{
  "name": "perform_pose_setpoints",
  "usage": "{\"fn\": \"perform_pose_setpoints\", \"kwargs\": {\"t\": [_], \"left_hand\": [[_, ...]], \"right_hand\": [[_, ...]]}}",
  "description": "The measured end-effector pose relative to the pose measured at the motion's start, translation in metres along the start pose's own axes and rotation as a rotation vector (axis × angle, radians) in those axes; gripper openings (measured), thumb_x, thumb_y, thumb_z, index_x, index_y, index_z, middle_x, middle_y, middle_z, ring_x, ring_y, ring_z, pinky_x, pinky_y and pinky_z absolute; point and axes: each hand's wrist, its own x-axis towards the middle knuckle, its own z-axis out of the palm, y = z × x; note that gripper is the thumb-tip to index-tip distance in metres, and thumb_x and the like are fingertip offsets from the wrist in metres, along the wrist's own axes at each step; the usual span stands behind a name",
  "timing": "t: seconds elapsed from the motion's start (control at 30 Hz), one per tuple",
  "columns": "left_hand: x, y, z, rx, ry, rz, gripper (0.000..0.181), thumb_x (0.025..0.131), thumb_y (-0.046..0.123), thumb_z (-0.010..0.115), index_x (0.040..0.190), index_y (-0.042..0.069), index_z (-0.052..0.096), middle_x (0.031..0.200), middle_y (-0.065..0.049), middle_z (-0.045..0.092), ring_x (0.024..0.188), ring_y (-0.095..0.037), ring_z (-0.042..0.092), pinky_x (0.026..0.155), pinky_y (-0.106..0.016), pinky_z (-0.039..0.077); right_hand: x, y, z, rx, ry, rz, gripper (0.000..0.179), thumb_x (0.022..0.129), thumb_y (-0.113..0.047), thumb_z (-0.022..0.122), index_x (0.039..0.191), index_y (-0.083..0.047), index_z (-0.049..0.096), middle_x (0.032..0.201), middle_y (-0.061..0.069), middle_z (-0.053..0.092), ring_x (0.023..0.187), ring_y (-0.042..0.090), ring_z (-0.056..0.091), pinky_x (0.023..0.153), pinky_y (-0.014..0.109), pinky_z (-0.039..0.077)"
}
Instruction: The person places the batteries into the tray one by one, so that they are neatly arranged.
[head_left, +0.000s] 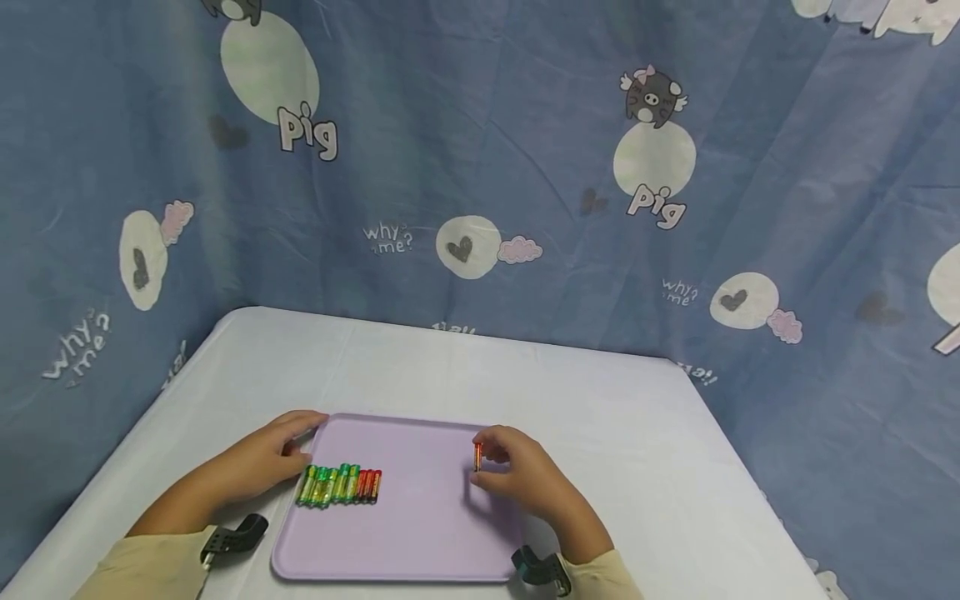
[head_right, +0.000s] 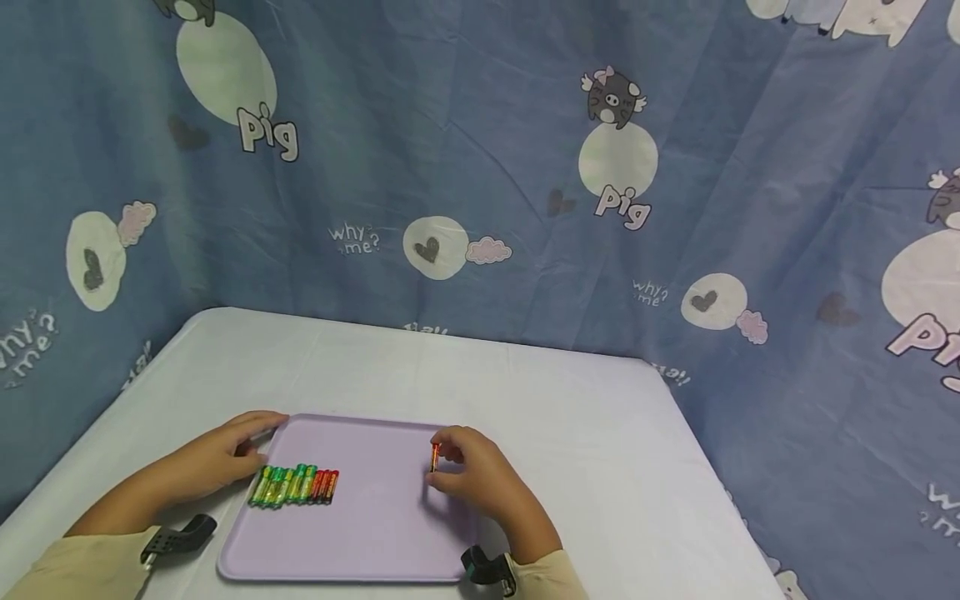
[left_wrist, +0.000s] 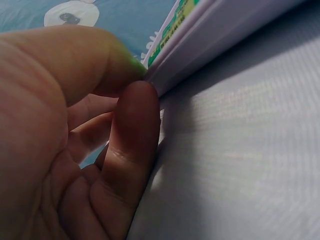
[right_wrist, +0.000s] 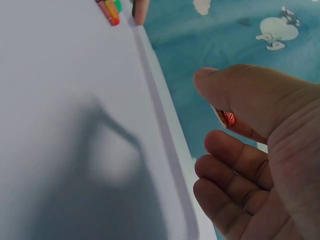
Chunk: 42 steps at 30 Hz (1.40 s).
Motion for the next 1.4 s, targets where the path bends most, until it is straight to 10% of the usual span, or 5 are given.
{"fn": "perform_pose_setpoints", "kwargs": {"t": [1.4], "left_hand": [[-0.001, 0.002, -0.001, 0.007, 0.007, 0.002, 0.064, 0.098, 0.02, 0.07, 0.156, 0.005, 0.046, 0.161, -0.021, 0.04, 0.13, -0.036, 0.053, 0.11, -0.066, 0.039]], "right_hand": [[0.052, -0.067, 0.075, -0.213, -0.169, -0.096, 0.041, 0.082, -0.029, 0.09, 0.118, -0.019, 0.071, 0.108, -0.013, 0.065, 0.101, -0.001, 0.056, 0.097, 0.023, 0.048]]}}
